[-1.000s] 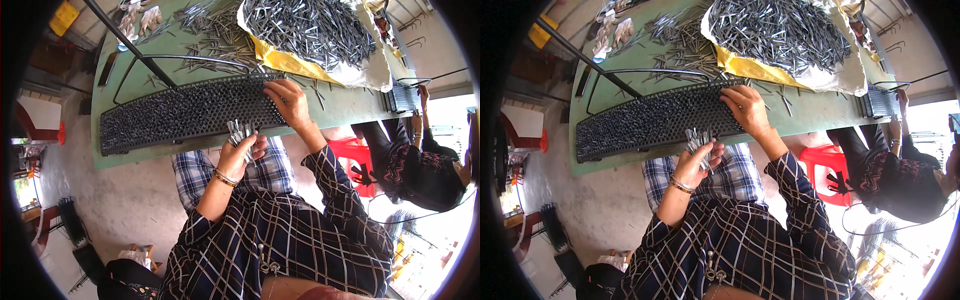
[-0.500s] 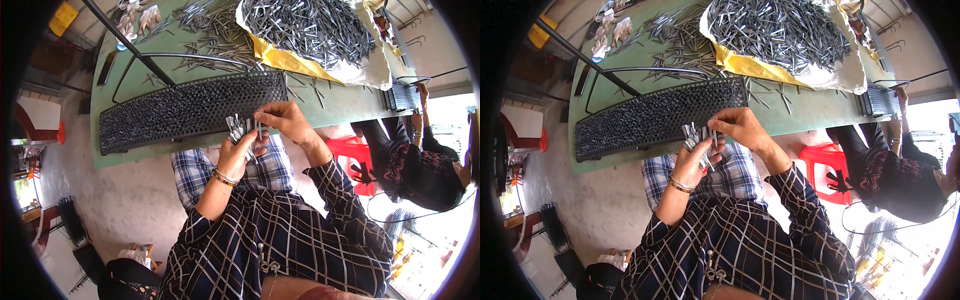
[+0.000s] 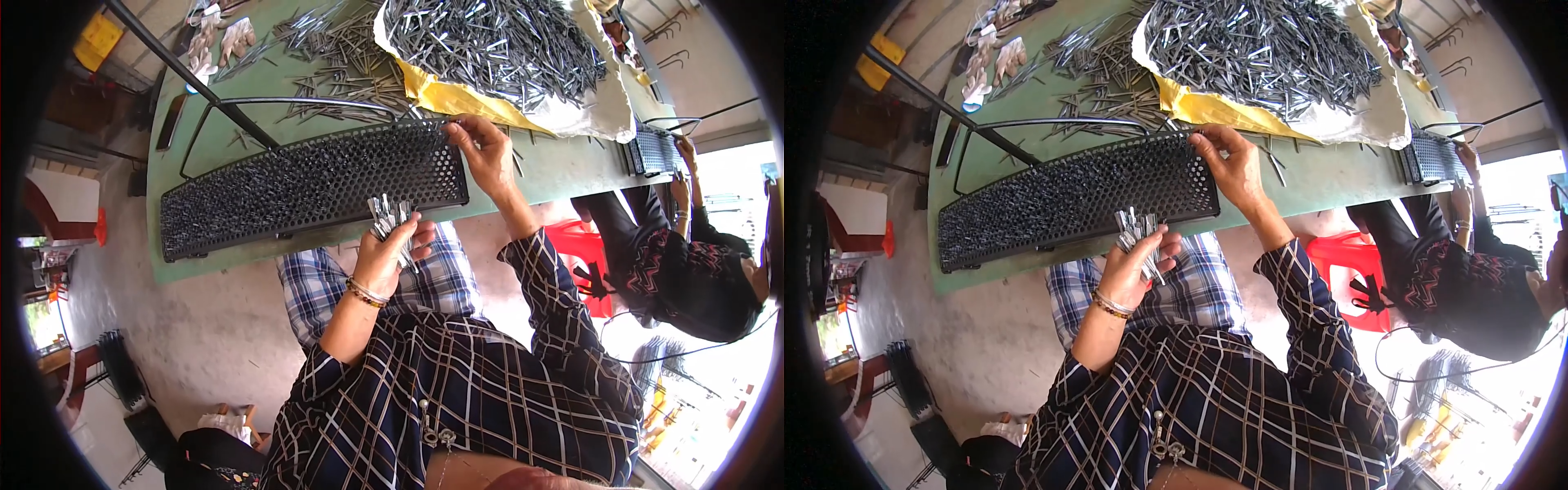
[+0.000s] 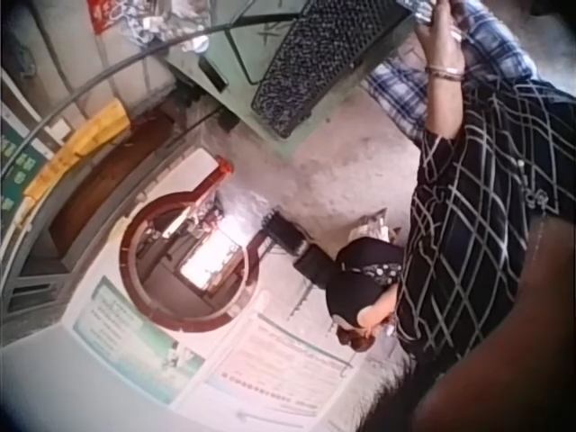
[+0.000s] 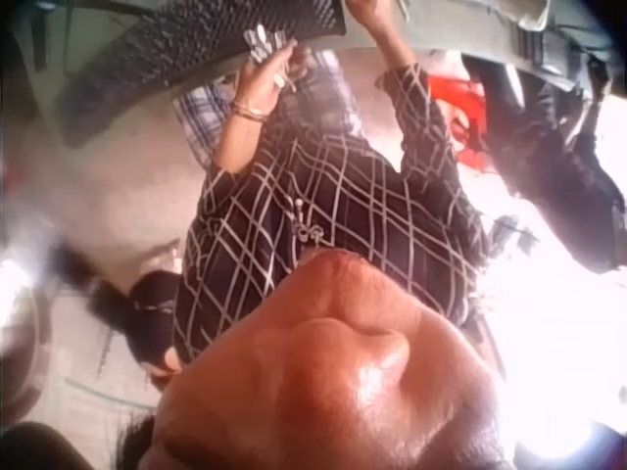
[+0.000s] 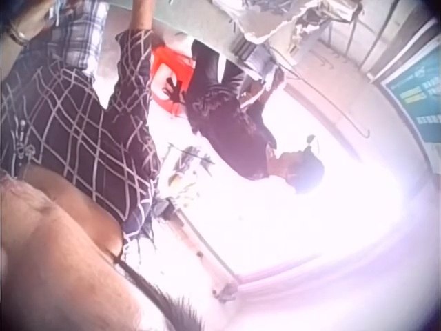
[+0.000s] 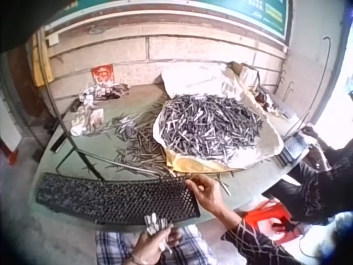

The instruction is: Sorting thin metal strips and inserting them into a grid organizer.

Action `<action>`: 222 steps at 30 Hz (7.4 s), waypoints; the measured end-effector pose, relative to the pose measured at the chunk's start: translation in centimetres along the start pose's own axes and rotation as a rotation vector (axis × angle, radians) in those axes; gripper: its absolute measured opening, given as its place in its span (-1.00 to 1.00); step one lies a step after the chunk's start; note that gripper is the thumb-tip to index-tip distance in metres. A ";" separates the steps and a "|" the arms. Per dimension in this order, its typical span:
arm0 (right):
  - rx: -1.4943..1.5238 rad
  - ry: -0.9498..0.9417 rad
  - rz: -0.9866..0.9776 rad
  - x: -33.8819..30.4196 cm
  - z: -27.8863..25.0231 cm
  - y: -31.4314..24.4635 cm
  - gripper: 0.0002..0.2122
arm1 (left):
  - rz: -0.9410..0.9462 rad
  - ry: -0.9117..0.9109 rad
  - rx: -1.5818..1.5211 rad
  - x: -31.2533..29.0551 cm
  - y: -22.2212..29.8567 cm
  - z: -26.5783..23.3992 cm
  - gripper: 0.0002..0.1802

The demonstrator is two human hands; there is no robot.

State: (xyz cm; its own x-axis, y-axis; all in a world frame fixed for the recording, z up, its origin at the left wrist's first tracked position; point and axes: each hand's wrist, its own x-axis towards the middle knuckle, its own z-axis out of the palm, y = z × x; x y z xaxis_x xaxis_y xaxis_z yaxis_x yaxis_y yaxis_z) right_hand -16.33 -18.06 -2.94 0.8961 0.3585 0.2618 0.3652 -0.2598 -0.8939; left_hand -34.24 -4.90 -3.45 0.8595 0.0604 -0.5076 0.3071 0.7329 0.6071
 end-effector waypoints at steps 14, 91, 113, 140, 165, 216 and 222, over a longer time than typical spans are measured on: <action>-0.219 -0.077 -0.270 -0.5 0.6 0.0 -0.83 | -0.021 0.011 0.009 0.2 -0.1 -0.4 -0.77; 0.473 -0.339 0.507 -3.9 -0.5 -3.4 -0.81 | 0.066 0.032 -0.067 0.1 0.3 0.3 -0.80; 0.183 -0.099 0.044 -0.3 -1.3 -1.1 -0.81 | 0.031 0.015 -0.048 0.5 0.4 0.7 -0.80; -0.080 -0.103 -0.204 0.0 -0.9 0.3 -0.87 | 0.007 0.014 -0.040 0.2 -0.1 0.3 -0.79; -0.069 -0.144 -0.231 -0.6 -0.2 0.9 -0.82 | 0.006 0.020 -0.043 0.1 0.0 0.3 -0.79; -0.367 0.049 -0.355 -1.4 0.0 0.0 -0.83 | -0.142 -0.084 0.041 0.2 0.2 -0.1 -0.72; -0.474 -0.023 -0.458 -1.5 -0.2 0.1 -0.81 | -0.157 -0.018 0.091 0.1 0.1 -0.2 -0.75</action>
State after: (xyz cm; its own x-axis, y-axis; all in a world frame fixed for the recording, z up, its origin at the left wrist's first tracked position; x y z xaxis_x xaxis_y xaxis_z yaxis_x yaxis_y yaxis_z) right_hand -17.59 -18.77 -3.35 0.6202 0.5445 0.5647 0.7844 -0.4417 -0.4355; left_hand -34.22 -4.68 -3.59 0.8047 -0.0627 -0.5904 0.4733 0.6682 0.5741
